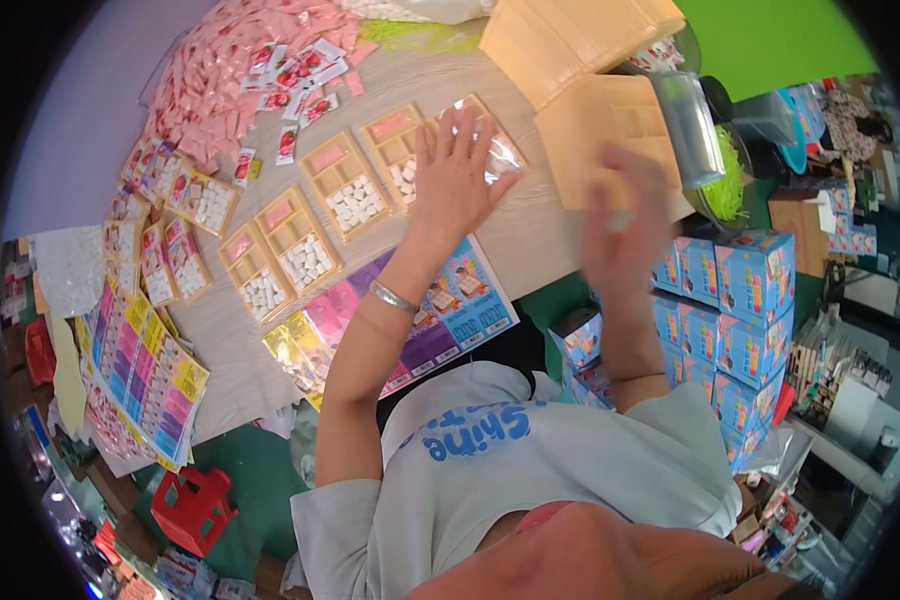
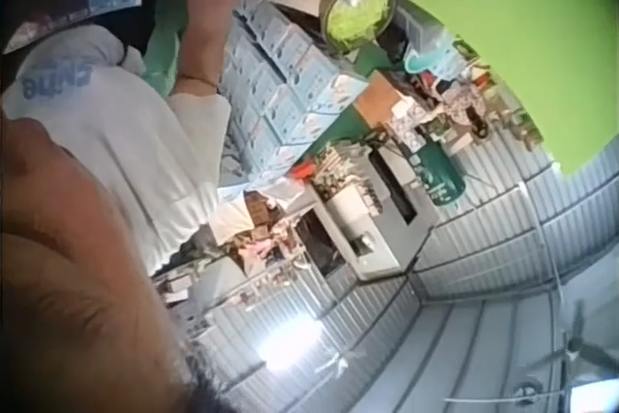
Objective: Sorting small white rectangular items into plastic trays and applying colorful labels or packets.
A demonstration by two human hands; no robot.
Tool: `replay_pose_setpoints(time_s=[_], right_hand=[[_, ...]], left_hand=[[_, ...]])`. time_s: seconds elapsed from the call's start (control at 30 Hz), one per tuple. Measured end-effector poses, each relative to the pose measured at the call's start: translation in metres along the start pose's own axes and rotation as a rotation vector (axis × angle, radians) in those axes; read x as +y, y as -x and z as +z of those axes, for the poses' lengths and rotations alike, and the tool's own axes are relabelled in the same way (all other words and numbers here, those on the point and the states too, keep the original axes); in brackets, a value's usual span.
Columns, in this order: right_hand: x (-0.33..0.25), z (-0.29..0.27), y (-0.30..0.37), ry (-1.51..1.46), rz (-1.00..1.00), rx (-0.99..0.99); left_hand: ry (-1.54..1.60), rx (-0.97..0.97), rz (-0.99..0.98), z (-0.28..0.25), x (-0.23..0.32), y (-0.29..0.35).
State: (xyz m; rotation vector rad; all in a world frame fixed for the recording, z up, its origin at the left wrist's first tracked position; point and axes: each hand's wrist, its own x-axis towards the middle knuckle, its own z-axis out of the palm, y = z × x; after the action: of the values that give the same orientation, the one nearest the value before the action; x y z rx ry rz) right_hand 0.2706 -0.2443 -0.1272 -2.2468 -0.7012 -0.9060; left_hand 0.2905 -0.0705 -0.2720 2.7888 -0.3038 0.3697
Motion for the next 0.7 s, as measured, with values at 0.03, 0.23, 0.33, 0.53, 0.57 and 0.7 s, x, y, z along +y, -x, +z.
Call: replay_pose_setpoints(time_s=[0.03,0.23,0.33,0.53,0.57,0.7], right_hand=[[0.013,-0.024,-0.007,0.112,-0.035,0.088],[0.123,-0.081,-0.046,0.373,0.543,-0.332],[0.169,-0.076,-0.033,-0.082,0.782,-0.390],[0.175,-0.086,-0.036,-0.378,0.977,-0.369],[0.173,-0.082,-0.036,-0.360,0.965,-0.378],[0.170,-0.080,-0.036,0.038,0.756,-0.471]], left_hand=[[-0.021,-0.007,-0.007,0.005,0.002,-0.002],[0.025,0.036,0.070,-0.005,0.009,-0.003],[0.101,0.015,0.048,-0.047,0.018,0.024],[0.357,-0.037,-0.117,-0.091,0.018,0.098],[0.352,-0.037,-0.120,-0.096,0.017,0.105],[0.391,-0.046,-0.155,-0.106,0.019,0.113]])
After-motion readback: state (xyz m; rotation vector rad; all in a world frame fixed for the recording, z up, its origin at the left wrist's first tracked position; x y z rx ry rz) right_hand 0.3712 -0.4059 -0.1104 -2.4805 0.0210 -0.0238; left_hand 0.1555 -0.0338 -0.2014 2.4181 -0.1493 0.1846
